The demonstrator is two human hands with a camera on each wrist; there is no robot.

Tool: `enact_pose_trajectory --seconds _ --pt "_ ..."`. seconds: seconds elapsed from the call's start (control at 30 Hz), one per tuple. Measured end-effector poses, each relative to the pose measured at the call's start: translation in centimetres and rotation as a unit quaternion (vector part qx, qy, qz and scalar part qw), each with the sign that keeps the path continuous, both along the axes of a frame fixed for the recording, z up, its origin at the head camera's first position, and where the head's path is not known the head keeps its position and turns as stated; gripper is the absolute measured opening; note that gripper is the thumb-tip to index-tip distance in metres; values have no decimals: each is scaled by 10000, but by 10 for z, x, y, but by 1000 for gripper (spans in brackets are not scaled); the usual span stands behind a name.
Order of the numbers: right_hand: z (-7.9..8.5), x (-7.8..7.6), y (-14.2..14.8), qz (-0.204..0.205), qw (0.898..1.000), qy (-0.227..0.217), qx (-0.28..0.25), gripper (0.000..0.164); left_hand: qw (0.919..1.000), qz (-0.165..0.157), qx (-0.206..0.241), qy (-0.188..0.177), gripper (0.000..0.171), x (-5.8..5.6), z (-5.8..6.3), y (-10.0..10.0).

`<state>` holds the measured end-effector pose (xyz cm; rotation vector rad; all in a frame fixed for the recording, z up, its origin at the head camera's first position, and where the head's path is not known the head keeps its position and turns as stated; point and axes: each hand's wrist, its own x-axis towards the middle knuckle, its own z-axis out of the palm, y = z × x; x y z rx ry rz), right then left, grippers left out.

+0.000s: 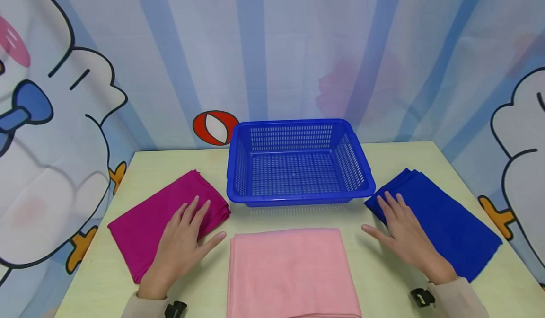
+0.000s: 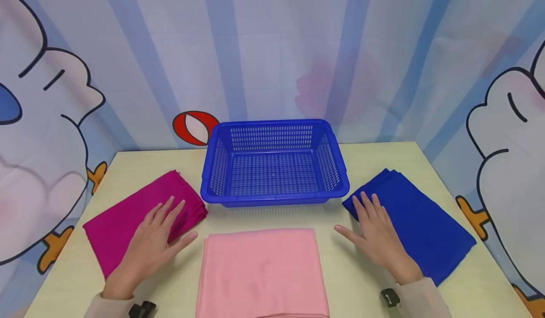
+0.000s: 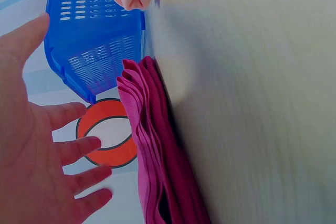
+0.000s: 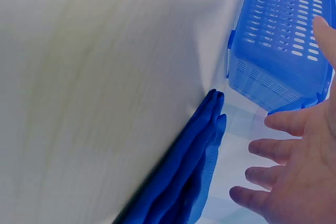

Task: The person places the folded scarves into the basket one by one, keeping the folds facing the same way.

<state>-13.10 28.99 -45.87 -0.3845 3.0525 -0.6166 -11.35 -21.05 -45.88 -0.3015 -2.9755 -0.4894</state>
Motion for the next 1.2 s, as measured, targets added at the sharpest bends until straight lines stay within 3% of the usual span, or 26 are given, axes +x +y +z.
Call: enact_pose_trajectory --seconds 0.4,0.63,0.87,1.07,1.2 --pt "9 2 -6 187 9982 347 -456 82 9923 -196 1089 -548 81 3 2 8" --pt "16 2 -11 206 9935 -240 -1093 60 9871 -206 1338 -858 81 6 4 11" --pt "16 3 -19 327 9868 -616 -1462 46 9697 -298 1900 -1507 75 8 6 18" --pt "16 2 -24 259 9849 -909 -1449 43 9619 -341 2188 -1606 70 9 10 23" --pt "15 2 -26 261 9752 -1375 -1712 42 9609 -235 2225 -1632 69 11 10 25"
